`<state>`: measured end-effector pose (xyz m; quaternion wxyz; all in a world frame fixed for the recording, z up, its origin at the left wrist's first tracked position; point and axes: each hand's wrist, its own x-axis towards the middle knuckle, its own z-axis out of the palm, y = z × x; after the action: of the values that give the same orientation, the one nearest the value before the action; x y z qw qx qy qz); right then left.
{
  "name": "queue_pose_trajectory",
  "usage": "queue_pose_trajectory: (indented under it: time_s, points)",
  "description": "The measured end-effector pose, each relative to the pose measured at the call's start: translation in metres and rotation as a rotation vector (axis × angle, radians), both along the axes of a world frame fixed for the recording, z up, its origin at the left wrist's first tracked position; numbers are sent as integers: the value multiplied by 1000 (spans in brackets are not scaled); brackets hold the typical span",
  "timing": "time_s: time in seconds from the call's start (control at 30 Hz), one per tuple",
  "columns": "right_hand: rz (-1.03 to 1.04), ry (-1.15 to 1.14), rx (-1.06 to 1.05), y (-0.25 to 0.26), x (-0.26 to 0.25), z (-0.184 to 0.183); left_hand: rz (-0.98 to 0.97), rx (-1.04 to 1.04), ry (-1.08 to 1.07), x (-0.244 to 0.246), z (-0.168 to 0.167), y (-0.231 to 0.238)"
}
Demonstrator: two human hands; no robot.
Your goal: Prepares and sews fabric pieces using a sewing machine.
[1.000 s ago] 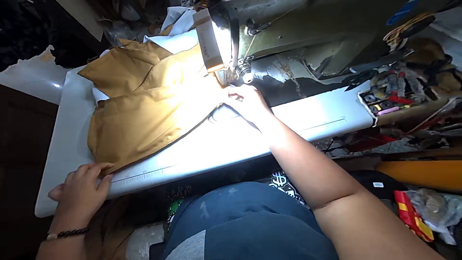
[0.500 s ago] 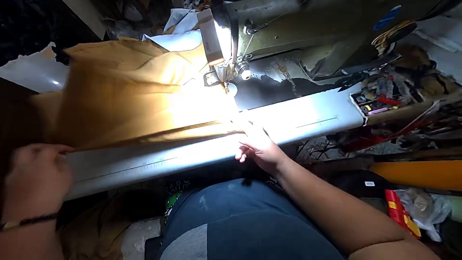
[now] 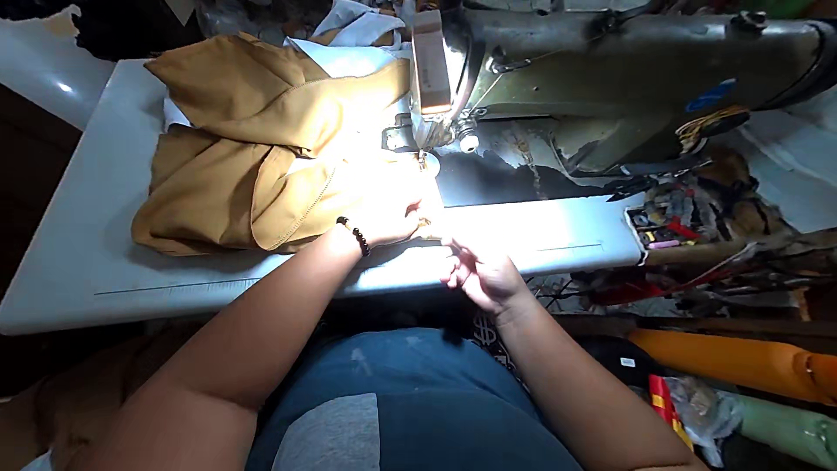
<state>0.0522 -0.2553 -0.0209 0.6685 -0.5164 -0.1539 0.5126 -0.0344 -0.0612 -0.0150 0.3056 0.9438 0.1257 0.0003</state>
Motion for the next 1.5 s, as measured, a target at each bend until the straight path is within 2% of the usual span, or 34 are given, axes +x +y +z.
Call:
queue_pose_trajectory:
  time_s: [0.03,0.13,0.17,0.23,0.33,0.43,0.5,0.53,0.67,0.73,0.8,0.9,1.0,1.1,1.17,1.23,1.27,1.33,1.4,1.5]
  points:
    - [10,-178,-11,-2,6,-1,-3,2,-32,-5,-4,-1]
    - [-86,-909,-175,3,32,-8,37,-64,-95,-13,-14,-5]
    - [-82,-1026,-241,10,41,-6,65,-117,-72,-12,-11,-6]
    - [8,-997,-350,26,48,3,99,-145,5,-8,-1,-5]
    - [126,-892,-384,44,48,4,102,-141,136,-10,5,-5]
    - [155,-821,-433,48,49,6,115,-166,4,-20,-3,-12]
    - [179,-762,-464,48,51,10,37,-164,-93,-21,-14,-13]
    - [201,-799,-459,48,52,9,-13,-127,-121,-21,-19,-13]
    - [255,-1219,-368,47,43,2,-116,66,-206,-29,-27,-22]
    - [286,-1302,-437,49,33,11,-111,178,-371,-33,-33,-27]
    - [297,-1368,-507,50,23,15,-26,204,-488,-33,-36,-32]
    - [276,-1523,-592,48,11,16,113,133,-426,-31,-33,-29]
    - [298,-1616,-633,43,9,12,-20,161,-342,-29,-35,-23]
    - [173,-1577,-532,39,13,16,-38,268,-183,-21,-32,-30]
    - [106,-1463,-507,41,14,24,-6,220,-55,-9,-27,-30]
    - [22,-1420,-456,43,16,21,0,282,-200,7,-31,-23]
    - [12,-1399,-453,43,15,19,-40,384,-333,12,-32,-18]
    - [64,-1381,-542,42,14,18,-131,496,-497,13,-35,-13]
    - [122,-1376,-601,40,15,14,-182,430,-537,4,-38,-14]
    - [102,-1220,-532,38,29,8,-115,151,-367,-13,-35,-15]
